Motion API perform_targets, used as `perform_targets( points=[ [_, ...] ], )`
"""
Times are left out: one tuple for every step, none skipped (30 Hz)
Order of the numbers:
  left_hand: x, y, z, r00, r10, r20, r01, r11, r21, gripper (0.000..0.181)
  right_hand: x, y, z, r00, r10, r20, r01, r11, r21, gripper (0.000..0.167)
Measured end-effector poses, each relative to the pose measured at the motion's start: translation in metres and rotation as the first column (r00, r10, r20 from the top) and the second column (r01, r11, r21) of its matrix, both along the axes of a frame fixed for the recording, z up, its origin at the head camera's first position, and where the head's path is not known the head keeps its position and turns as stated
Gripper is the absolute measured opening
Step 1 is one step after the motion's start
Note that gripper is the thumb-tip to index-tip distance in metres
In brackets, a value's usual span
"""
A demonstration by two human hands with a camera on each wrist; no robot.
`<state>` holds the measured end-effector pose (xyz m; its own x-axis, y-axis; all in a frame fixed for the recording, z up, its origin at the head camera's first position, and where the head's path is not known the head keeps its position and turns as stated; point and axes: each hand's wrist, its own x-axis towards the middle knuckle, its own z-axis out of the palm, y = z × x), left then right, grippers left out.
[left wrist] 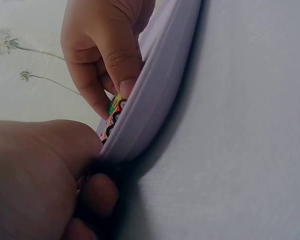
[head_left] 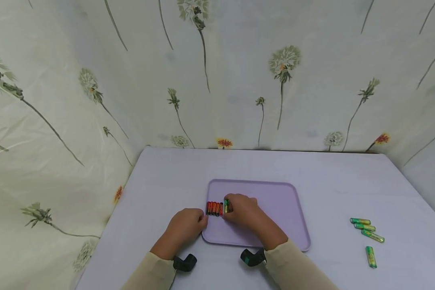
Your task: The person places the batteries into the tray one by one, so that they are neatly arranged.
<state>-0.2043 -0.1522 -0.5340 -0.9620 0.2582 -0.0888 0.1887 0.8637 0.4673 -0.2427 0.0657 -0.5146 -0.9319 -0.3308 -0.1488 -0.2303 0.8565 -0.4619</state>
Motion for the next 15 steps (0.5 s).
perform_targets(
  points=[
    [-0.0005,-0.0002,-0.0005,1.0,-0.001,-0.003,0.001,1.0,0.001,0.039,0.0002,-0.0006,0.0005,1.0,0.001,-0.001,-0.001,1.0,-0.003,0.046],
    [-0.0008,-0.0003,-0.0007,1.0,-0.002,-0.006,0.002,1.0,0.001,0.039,0.0005,-0.0011,0.0009,1.0,0.001,0.001,-0.001,1.0,-0.002,0.046],
    [-0.0011,-0.0004,-0.0008,1.0,-0.003,-0.008,0.003,1.0,0.0,0.039,0.0007,-0.0016,0.0011,1.0,0.003,0.0,-0.003,1.0,-0.002,0.046],
    [-0.0014,-0.0004,-0.0009,1.0,-0.003,-0.007,0.003,1.0,-0.001,0.039,0.0007,-0.0021,0.0011,1.0,0.003,0.0,-0.003,1.0,-0.002,0.046],
    [-0.0016,-0.0004,-0.0009,1.0,-0.002,-0.005,0.002,1.0,0.0,0.038,0.0008,-0.0026,0.0011,1.0,0.003,0.0,-0.003,1.0,0.0,0.046],
    [-0.0018,-0.0003,-0.001,1.0,-0.002,-0.003,0.002,1.0,-0.002,0.038,0.0009,-0.0031,0.0012,1.0,0.001,-0.002,-0.001,1.0,-0.001,0.045],
    [-0.002,-0.0002,-0.0008,1.0,-0.001,-0.002,0.001,1.0,-0.002,0.038,0.0009,-0.0036,0.001,1.0,0.0,-0.004,0.0,1.0,-0.001,0.044],
    [-0.0021,0.0,-0.0006,1.0,0.0,-0.001,0.0,1.0,-0.003,0.038,0.001,-0.0041,0.0007,1.0,-0.001,-0.007,0.001,1.0,0.001,0.043],
    [-0.0021,0.0001,-0.0004,1.0,0.001,0.003,-0.001,1.0,-0.002,0.038,0.001,-0.0046,0.0002,1.0,0.001,-0.009,-0.001,1.0,0.004,0.042],
    [-0.002,0.0003,-0.0001,1.0,0.003,0.008,-0.003,1.0,-0.003,0.038,0.0011,-0.0051,-0.0004,1.0,0.002,-0.007,-0.002,1.0,0.003,0.042],
    [-0.0019,0.0005,0.0,1.0,0.005,0.011,-0.005,1.0,-0.003,0.038,0.0014,-0.0056,-0.0008,1.0,0.004,-0.006,-0.004,1.0,0.002,0.043],
    [-0.0017,0.0008,0.0003,1.0,0.007,0.016,-0.007,1.0,-0.004,0.037,0.0019,-0.006,-0.0009,1.0,0.006,-0.006,-0.006,1.0,-0.001,0.044],
    [-0.0014,0.001,0.0004,1.0,0.007,0.017,-0.007,1.0,-0.003,0.037,0.0023,-0.0063,-0.0015,1.0,0.007,-0.002,-0.007,1.0,-0.001,0.046],
    [-0.0012,0.0011,0.0003,1.0,0.006,0.02,-0.006,1.0,-0.003,0.037,0.0026,-0.0066,-0.0018,1.0,0.006,0.001,-0.006,1.0,-0.001,0.047],
    [-0.001,0.0012,0.0003,1.0,0.005,0.021,-0.005,1.0,-0.003,0.036,0.003,-0.0067,-0.0021,1.0,0.003,0.005,-0.003,1.0,-0.002,0.049]
  ],
)
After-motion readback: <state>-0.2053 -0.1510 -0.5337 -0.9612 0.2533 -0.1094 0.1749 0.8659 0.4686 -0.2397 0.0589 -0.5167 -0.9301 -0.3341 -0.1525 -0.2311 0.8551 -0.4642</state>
